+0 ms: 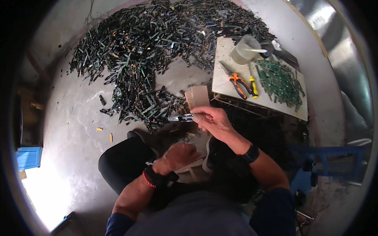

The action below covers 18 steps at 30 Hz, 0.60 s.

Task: The person sits on the floor and uses pliers and a screwdriver to strip components from green circuit boards. They repeatedly cut and pry parts off the boards, placing the separated pieces onto a nearby table.

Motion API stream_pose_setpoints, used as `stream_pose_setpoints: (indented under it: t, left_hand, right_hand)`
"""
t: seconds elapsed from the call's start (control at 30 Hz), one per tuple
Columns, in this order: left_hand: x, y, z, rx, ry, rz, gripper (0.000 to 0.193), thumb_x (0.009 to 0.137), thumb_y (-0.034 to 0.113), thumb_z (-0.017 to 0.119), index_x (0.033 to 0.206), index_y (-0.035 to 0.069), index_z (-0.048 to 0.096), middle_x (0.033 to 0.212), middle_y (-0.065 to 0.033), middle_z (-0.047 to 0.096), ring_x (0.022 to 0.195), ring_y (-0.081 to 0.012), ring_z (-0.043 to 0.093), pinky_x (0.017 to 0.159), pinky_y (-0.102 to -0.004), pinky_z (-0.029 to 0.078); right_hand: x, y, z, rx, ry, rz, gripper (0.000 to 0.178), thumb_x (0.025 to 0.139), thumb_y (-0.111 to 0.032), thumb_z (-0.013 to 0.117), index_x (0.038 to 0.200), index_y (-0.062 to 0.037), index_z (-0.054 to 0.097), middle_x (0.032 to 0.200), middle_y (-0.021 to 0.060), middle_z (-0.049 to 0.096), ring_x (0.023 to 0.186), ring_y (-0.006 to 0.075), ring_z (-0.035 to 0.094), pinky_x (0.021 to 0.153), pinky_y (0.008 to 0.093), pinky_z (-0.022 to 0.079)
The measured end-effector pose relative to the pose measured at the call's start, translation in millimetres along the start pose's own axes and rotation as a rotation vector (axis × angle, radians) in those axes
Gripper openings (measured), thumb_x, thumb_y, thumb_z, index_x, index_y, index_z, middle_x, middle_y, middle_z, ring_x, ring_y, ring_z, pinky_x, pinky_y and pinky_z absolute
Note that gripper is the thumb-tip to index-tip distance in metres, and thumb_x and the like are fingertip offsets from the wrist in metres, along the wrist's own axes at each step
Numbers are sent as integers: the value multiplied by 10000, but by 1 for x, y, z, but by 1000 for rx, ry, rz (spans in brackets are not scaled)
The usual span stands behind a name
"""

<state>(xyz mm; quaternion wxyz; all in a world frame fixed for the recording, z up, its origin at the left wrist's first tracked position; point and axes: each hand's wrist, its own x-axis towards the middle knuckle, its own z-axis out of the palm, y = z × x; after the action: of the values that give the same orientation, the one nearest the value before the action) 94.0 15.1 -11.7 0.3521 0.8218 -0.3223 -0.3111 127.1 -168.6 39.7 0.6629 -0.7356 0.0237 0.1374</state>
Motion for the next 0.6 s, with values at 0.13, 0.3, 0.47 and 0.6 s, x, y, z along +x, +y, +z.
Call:
stream_pose_setpoints:
  t: [0.13, 0.3, 0.47, 0.6]
  left_hand:
    - [12, -51, 23, -7, 186, -14, 381, 888, 350, 522, 767, 2, 619, 714, -202, 619, 701, -353, 622, 645, -441, 482]
    - [1, -55, 25, -372, 198, -201, 395, 917, 328, 484, 786, -22, 612, 626, -144, 599, 584, -219, 603, 567, -359, 468]
    - [-18, -35, 14, -728, 155, -122, 488, 945, 411, 433, 771, -20, 582, 593, -56, 516, 575, -140, 521, 543, -287, 425]
    - [-24, -6, 23, -1022, 174, -130, 519, 970, 453, 340, 768, 33, 569, 644, -21, 484, 572, -122, 454, 553, -259, 391]
  right_hand:
    - [-35, -13, -12, -49, 7, -59, 276, 869, -219, 661, 1045, -7, 638, 720, -3, 583, 586, 39, 515, 513, 187, 430]
    - [-61, -7, -18, 17, -44, -53, 294, 895, -271, 626, 1009, -1, 653, 658, -11, 532, 558, 51, 485, 506, 203, 415]
    - [-65, -2, -20, 16, -149, 5, 328, 953, -299, 519, 999, 0, 646, 627, -10, 508, 571, 66, 477, 542, 207, 407]
    - [-69, 8, -21, 21, -172, 47, 336, 958, -309, 507, 1003, -8, 651, 646, -22, 508, 577, 58, 470, 554, 202, 408]
